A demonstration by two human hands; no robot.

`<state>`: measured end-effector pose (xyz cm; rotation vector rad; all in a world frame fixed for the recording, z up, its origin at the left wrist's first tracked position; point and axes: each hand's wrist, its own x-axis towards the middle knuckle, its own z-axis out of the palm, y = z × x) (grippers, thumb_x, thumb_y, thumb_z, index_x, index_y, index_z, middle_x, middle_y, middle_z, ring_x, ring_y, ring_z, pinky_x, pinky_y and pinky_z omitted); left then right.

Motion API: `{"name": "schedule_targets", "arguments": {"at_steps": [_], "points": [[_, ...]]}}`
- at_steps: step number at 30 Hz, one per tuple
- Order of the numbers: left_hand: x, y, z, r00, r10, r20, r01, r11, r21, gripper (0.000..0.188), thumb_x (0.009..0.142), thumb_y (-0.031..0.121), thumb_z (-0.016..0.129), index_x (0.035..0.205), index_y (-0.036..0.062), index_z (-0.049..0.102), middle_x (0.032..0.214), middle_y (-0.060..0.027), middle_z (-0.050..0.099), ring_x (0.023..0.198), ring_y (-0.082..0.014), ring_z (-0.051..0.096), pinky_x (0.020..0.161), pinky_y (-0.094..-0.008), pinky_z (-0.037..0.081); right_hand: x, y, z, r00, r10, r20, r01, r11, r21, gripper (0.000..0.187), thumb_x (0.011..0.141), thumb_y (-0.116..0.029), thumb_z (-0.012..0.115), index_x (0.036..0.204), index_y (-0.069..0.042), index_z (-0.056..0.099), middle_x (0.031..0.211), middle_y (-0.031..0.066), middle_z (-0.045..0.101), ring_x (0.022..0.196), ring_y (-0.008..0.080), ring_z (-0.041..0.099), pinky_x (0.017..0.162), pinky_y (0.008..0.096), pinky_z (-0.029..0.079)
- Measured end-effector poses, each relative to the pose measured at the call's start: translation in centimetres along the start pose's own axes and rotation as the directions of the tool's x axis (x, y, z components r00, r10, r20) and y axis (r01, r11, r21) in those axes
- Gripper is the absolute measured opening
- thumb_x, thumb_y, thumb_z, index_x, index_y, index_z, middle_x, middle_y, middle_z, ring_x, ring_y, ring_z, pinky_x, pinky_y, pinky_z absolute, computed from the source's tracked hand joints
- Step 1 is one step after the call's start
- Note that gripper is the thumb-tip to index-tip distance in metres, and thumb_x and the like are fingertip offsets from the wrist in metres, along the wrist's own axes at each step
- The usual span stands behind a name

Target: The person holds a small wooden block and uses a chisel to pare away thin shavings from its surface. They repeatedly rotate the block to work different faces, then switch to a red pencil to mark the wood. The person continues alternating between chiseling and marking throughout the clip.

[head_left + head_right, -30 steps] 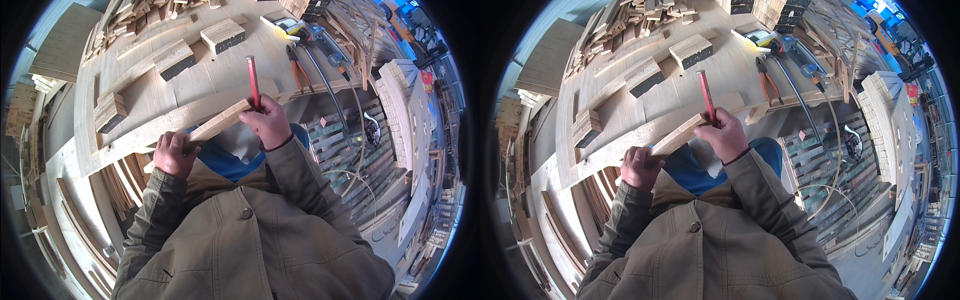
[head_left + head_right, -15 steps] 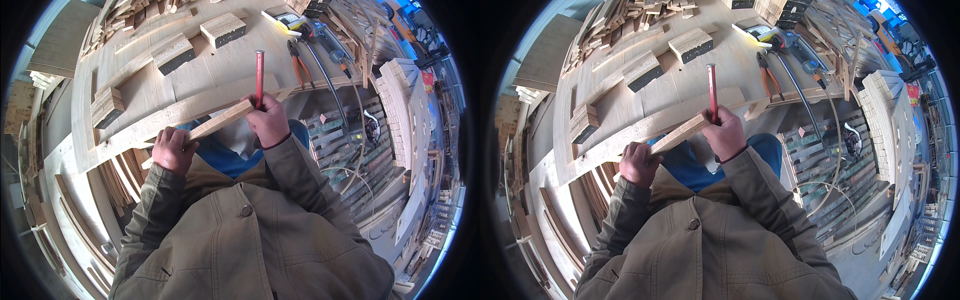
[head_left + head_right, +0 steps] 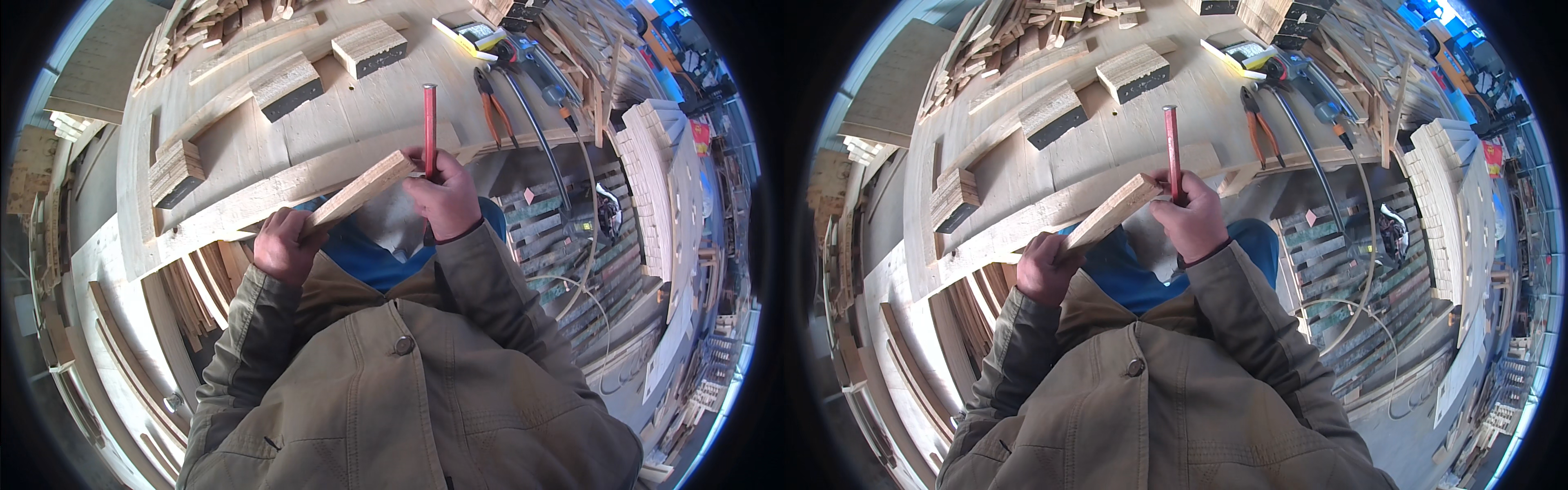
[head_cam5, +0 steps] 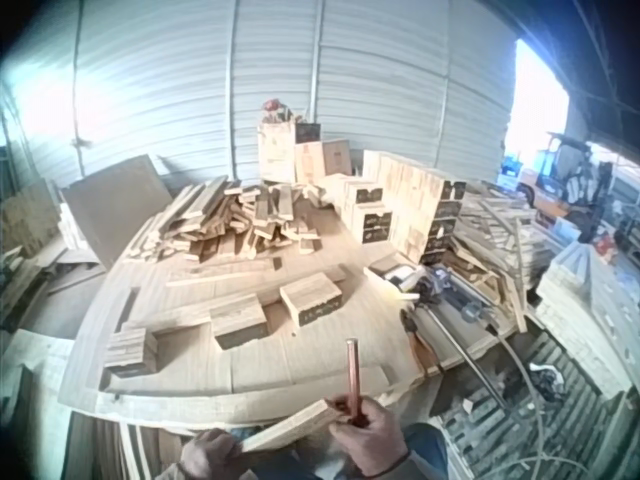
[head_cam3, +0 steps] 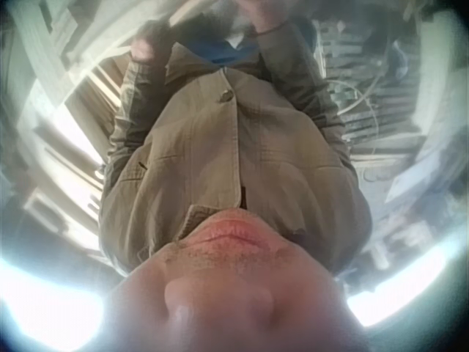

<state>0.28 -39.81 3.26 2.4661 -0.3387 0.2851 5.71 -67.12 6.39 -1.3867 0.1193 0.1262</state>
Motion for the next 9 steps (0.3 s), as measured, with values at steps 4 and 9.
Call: {"name": "schedule_targets", "arguments": {"at_steps": [4,9], "points": [[-0.1,-0.8,-0.1,0.976,-0.153,0.154,0.165,0.984,-0.071,0.031,0.077,0.018,0.084,0.097,0.0047,0.064,0.091,-0.0156,0.065,0.085,-0.0385,0.064,0.074,-0.0464,0.052,0.1,0.2,-0.7,0.997,0.062,-0.039,-0.059,0.997,0.059,0.037,0.087,0.001,0.065,0.124,0.0,0.063,0.095,0.0048,0.067,0.06,0.0029,0.049,0.049,0.02,0.037],[-0.3,-1.5,-0.1,0.963,-0.167,0.212,0.198,0.972,-0.13,0.035,0.076,0.02,0.085,0.095,0.0023,0.062,0.093,-0.018,0.064,0.087,-0.0408,0.064,0.075,-0.0471,0.051,0.2,1.3,-2.1,0.99,0.136,-0.044,-0.133,0.989,0.069,0.04,0.088,0.002,0.064,0.128,0.0,0.059,0.1,0.0103,0.068,0.057,0.0036,0.048,0.048,0.0193,0.036]]}}
